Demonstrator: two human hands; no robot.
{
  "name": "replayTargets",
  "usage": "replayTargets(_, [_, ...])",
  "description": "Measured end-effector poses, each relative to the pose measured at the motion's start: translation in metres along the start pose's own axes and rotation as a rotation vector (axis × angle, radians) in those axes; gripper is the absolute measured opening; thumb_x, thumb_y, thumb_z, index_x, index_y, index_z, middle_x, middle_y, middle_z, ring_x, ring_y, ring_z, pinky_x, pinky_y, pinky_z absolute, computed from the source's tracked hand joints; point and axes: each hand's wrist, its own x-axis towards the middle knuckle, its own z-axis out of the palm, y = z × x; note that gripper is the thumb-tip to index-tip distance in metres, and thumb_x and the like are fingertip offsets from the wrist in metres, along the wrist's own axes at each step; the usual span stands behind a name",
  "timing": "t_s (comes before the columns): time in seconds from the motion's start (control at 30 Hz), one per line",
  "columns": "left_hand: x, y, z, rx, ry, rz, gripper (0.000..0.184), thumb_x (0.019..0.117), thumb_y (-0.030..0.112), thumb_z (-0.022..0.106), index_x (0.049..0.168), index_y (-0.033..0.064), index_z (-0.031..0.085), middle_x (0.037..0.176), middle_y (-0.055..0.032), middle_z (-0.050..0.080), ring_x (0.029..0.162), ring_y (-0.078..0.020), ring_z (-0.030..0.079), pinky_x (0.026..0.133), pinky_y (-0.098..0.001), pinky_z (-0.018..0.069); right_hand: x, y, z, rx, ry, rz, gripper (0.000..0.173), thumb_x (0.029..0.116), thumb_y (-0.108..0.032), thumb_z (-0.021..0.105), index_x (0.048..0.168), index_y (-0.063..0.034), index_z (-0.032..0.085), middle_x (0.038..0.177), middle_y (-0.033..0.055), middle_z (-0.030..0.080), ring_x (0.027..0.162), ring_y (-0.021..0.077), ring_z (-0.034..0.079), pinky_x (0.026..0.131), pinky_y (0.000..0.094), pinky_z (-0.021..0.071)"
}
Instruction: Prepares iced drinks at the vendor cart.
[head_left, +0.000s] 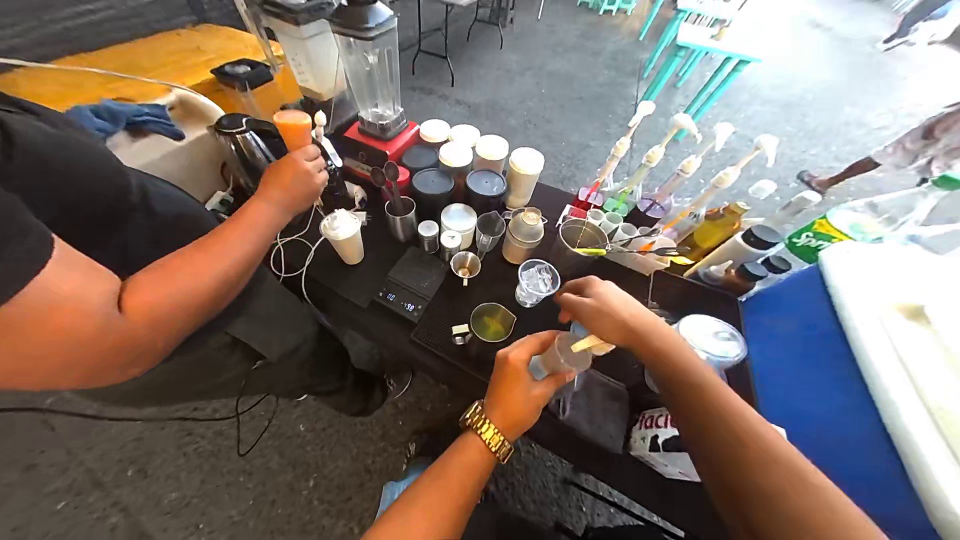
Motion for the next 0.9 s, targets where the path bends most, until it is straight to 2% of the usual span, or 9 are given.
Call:
replayTargets(0.07, [-0.002, 0.0, -0.001, 0.021, -0.025, -0.028, 0.046, 0.0841, 0.013, 0.083, 0.127, 0.0038, 0.069, 0.117, -0.0086, 0.073, 0.11, -0.0131, 0.069, 0.101, -0.0326, 0.0565, 0.002, -0.003, -0.007, -0.049, -0.059, 0.031, 0.039, 0.1067, -0.037, 0.041, 0.122, -0.0185, 0.072, 0.096, 0.0105, 0.075, 0.091, 0.0346, 0.07, 0.078, 0.066, 0.0511])
replayTargets(0.2, [-0.005, -0.001, 0.0, -0.004, -0.03, -0.075, 0.046, 0.0835, 0.013, 0.083, 0.127, 0.0064, 0.07, 0.117, -0.0069, 0.073, 0.109, -0.0121, 0.07, 0.099, -0.0315, 0.0575, -0.009, -0.021, -0.033, -0.085, -0.02, 0.01, 0.041, 0.1065, -0.038, 0.036, 0.124, -0.024, 0.07, 0.095, 0.0058, 0.076, 0.091, 0.0313, 0.07, 0.078, 0.0643, 0.0503])
replayTargets(0.3, [-0.001, -0.005, 0.0, -0.006, -0.018, 0.003, 0.046, 0.0836, 0.012, 0.083, 0.126, 0.0015, 0.069, 0.118, -0.0092, 0.073, 0.11, -0.0128, 0.069, 0.101, -0.0306, 0.0564, 0.002, 0.001, 0.001, -0.016, -0.014, 0.068, 0.038, 0.1069, -0.038, 0.043, 0.111, -0.0165, 0.074, 0.087, 0.0114, 0.074, 0.082, 0.0343, 0.07, 0.072, 0.0643, 0.0515])
replayTargets(0.37, [-0.004, -0.006, -0.001, -0.003, -0.029, -0.01, 0.046, 0.084, 0.013, 0.083, 0.127, 0.0019, 0.069, 0.117, -0.0095, 0.073, 0.11, -0.0131, 0.07, 0.102, -0.0312, 0.0565, 0.005, -0.002, -0.01, -0.046, -0.061, 0.071, 0.041, 0.1067, -0.039, 0.04, 0.12, -0.0186, 0.073, 0.096, 0.0101, 0.075, 0.092, 0.0343, 0.071, 0.079, 0.0657, 0.0516])
replayTargets(0.47, [-0.002, -0.003, -0.001, -0.022, -0.022, -0.041, 0.045, 0.0841, 0.014, 0.083, 0.126, 0.0046, 0.069, 0.116, -0.0074, 0.074, 0.108, -0.0127, 0.07, 0.099, -0.0318, 0.0582, -0.005, -0.021, -0.041, -0.093, -0.026, 0.023, 0.042, 0.1064, -0.039, 0.034, 0.122, -0.0236, 0.07, 0.096, 0.0045, 0.076, 0.093, 0.0301, 0.071, 0.079, 0.0641, 0.0507])
replayTargets(0.6, [0.008, -0.005, -0.003, -0.034, -0.008, 0.022, 0.046, 0.0835, 0.01, 0.082, 0.126, -0.0011, 0.068, 0.118, -0.0107, 0.073, 0.111, -0.0139, 0.07, 0.102, -0.0311, 0.0569, 0.0, 0.0, 0.001, -0.046, -0.005, 0.093, 0.038, 0.1059, -0.039, 0.043, 0.111, -0.0173, 0.074, 0.09, 0.011, 0.074, 0.086, 0.0339, 0.07, 0.074, 0.0641, 0.0521])
replayTargets(0.67, [0.005, -0.005, -0.005, -0.03, -0.039, -0.002, 0.046, 0.0842, 0.011, 0.082, 0.127, -0.0011, 0.068, 0.119, -0.0106, 0.073, 0.111, -0.0132, 0.07, 0.102, -0.03, 0.0565, -0.001, -0.009, -0.007, -0.098, -0.041, 0.115, 0.038, 0.1068, -0.038, 0.042, 0.12, -0.0197, 0.073, 0.096, 0.0105, 0.075, 0.092, 0.0349, 0.07, 0.078, 0.0651, 0.0516])
replayTargets(0.77, [0.003, -0.001, -0.007, -0.033, -0.042, -0.03, 0.047, 0.0834, 0.01, 0.082, 0.127, -0.0015, 0.068, 0.119, -0.0104, 0.073, 0.111, -0.013, 0.07, 0.102, -0.0293, 0.0564, -0.007, -0.025, -0.028, -0.128, -0.002, 0.086, 0.037, 0.108, -0.037, 0.04, 0.121, -0.0227, 0.071, 0.09, 0.0071, 0.075, 0.085, 0.032, 0.07, 0.072, 0.0629, 0.051])
replayTargets(0.9, [0.011, -0.005, -0.008, -0.037, -0.048, 0.051, 0.047, 0.0833, 0.008, 0.081, 0.127, -0.0023, 0.067, 0.119, -0.0108, 0.073, 0.112, -0.0136, 0.07, 0.102, -0.0304, 0.057, 0.006, -0.006, -0.004, -0.058, -0.081, 0.174, 0.038, 0.1065, -0.038, 0.04, 0.119, -0.0195, 0.072, 0.094, 0.009, 0.074, 0.091, 0.0299, 0.07, 0.081, 0.059, 0.0529])
